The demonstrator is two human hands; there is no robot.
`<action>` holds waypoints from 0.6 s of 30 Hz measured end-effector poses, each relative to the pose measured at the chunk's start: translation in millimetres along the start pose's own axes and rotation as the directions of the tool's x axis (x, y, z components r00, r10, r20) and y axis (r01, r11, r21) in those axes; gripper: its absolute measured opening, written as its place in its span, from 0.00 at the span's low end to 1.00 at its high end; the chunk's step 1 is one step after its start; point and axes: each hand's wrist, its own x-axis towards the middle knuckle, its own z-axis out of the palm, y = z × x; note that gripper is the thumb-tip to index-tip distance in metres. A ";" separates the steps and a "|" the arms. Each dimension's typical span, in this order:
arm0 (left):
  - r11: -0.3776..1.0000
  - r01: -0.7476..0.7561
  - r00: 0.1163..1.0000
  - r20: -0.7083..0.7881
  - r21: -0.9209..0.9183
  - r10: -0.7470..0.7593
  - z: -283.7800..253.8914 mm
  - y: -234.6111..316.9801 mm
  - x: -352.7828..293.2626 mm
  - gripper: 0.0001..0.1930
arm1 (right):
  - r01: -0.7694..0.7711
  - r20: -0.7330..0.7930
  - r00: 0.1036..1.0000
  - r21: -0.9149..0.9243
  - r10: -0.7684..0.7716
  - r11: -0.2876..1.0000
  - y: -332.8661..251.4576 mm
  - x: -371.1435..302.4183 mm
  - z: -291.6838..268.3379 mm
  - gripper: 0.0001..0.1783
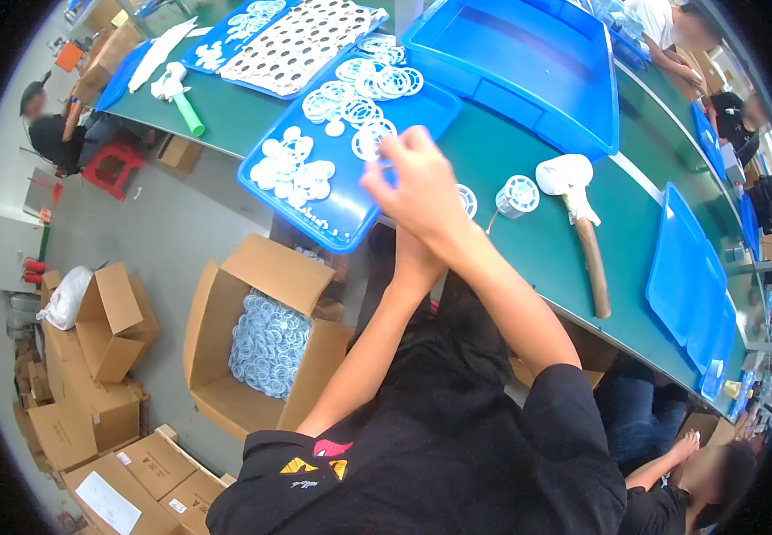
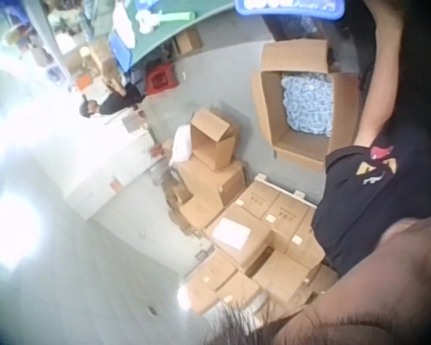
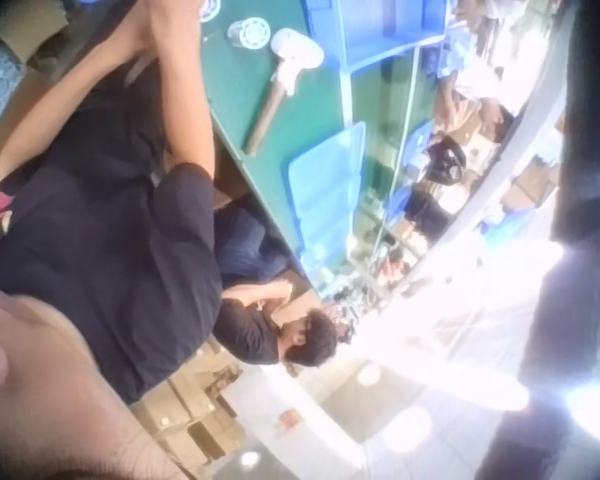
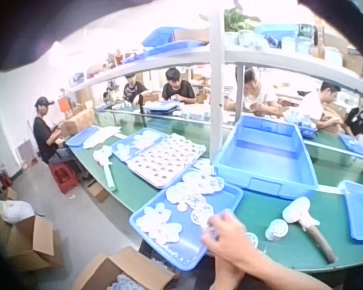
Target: Assembling circular electronic components using hands and a rubber mallet on a production line.
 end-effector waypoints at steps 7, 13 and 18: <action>0.973 -0.094 0.990 -0.081 0.211 0.113 -3.1 -4.0 -8.4 0.34 | -0.208 0.016 0.978 -0.054 0.210 0.977 20.1 -50.9 -94.7 0.09; 0.980 -0.069 0.996 -0.046 0.188 0.079 -3.7 -1.5 -8.7 0.36 | -0.050 0.068 0.996 -0.171 0.062 0.984 23.6 -59.9 -96.0 0.29; 0.985 -0.049 0.998 -0.018 0.163 0.052 -4.7 -5.6 -8.1 0.33 | 0.109 0.200 0.977 -0.194 -0.070 0.975 32.6 -63.5 -88.2 0.32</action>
